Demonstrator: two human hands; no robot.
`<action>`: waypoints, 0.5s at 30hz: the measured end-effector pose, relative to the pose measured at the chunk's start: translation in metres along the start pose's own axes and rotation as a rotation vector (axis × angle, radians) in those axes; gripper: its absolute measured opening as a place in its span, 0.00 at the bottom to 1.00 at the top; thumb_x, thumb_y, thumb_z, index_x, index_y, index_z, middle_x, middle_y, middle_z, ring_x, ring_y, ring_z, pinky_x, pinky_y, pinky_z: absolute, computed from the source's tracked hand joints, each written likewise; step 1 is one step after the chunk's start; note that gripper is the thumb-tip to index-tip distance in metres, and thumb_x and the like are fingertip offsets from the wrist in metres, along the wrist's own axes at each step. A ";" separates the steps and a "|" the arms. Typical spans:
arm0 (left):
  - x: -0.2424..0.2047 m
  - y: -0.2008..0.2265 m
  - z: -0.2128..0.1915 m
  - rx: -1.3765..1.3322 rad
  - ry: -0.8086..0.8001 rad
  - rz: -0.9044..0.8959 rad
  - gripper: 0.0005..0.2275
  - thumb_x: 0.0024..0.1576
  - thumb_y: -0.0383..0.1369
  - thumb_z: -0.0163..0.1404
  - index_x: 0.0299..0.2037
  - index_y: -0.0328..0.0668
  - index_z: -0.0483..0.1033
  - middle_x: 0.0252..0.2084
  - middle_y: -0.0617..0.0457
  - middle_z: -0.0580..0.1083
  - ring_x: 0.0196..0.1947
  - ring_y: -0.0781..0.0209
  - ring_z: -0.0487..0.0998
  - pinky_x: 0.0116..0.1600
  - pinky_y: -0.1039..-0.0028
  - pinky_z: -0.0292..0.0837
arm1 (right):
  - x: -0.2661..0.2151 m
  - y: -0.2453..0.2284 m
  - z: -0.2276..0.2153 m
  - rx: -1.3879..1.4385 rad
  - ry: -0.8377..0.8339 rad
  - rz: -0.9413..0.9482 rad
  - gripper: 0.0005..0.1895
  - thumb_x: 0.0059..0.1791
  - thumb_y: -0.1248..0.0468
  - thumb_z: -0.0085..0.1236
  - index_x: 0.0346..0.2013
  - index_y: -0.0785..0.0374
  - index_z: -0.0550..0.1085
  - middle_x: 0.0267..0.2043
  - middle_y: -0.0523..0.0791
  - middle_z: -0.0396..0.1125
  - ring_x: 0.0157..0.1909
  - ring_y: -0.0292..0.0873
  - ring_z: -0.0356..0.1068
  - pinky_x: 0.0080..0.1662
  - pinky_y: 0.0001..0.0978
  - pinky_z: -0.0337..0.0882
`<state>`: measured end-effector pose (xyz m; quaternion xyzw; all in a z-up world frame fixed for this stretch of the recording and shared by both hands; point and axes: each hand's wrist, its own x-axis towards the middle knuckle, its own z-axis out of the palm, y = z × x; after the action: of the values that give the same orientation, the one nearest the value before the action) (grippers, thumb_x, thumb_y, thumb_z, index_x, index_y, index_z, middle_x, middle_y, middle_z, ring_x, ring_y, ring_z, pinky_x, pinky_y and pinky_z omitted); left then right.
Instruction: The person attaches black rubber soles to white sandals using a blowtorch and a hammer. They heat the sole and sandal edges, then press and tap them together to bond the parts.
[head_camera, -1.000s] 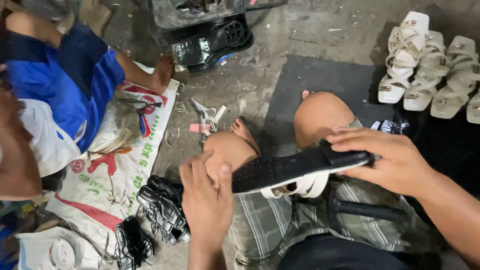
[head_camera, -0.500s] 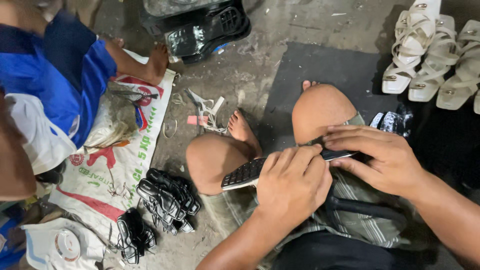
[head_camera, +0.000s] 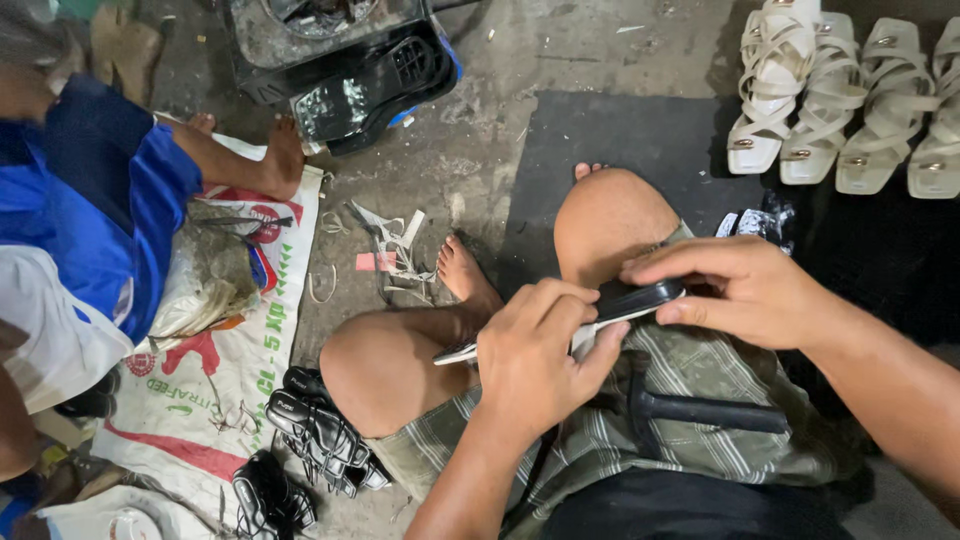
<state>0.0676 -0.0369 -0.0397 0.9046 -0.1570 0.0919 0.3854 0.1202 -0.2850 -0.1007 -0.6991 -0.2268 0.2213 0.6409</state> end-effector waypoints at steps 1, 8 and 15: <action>0.001 -0.001 0.001 -0.013 -0.010 -0.016 0.11 0.52 0.36 0.65 0.32 0.41 0.76 0.41 0.57 0.78 0.38 0.57 0.80 0.41 0.69 0.76 | -0.003 0.003 0.000 0.053 0.006 0.025 0.18 0.44 0.73 0.63 0.49 0.69 0.78 0.55 0.51 0.75 0.60 0.46 0.74 0.58 0.37 0.73; 0.004 -0.004 0.003 -0.100 -0.023 -0.123 0.16 0.50 0.41 0.65 0.44 0.43 0.81 0.39 0.56 0.80 0.35 0.57 0.80 0.40 0.68 0.75 | -0.010 0.032 -0.006 0.203 0.074 0.221 0.19 0.45 0.75 0.60 0.52 0.69 0.78 0.52 0.48 0.75 0.46 0.38 0.72 0.44 0.29 0.72; 0.008 0.016 -0.005 -0.093 0.067 -0.004 0.14 0.53 0.42 0.65 0.44 0.48 0.83 0.41 0.54 0.81 0.37 0.57 0.81 0.44 0.70 0.76 | -0.023 0.025 -0.003 0.206 0.251 0.152 0.17 0.47 0.76 0.59 0.52 0.73 0.78 0.50 0.52 0.74 0.46 0.38 0.73 0.44 0.28 0.72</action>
<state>0.0690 -0.0454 -0.0230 0.8825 -0.1462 0.1142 0.4322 0.1044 -0.3029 -0.1248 -0.6670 -0.0674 0.2021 0.7139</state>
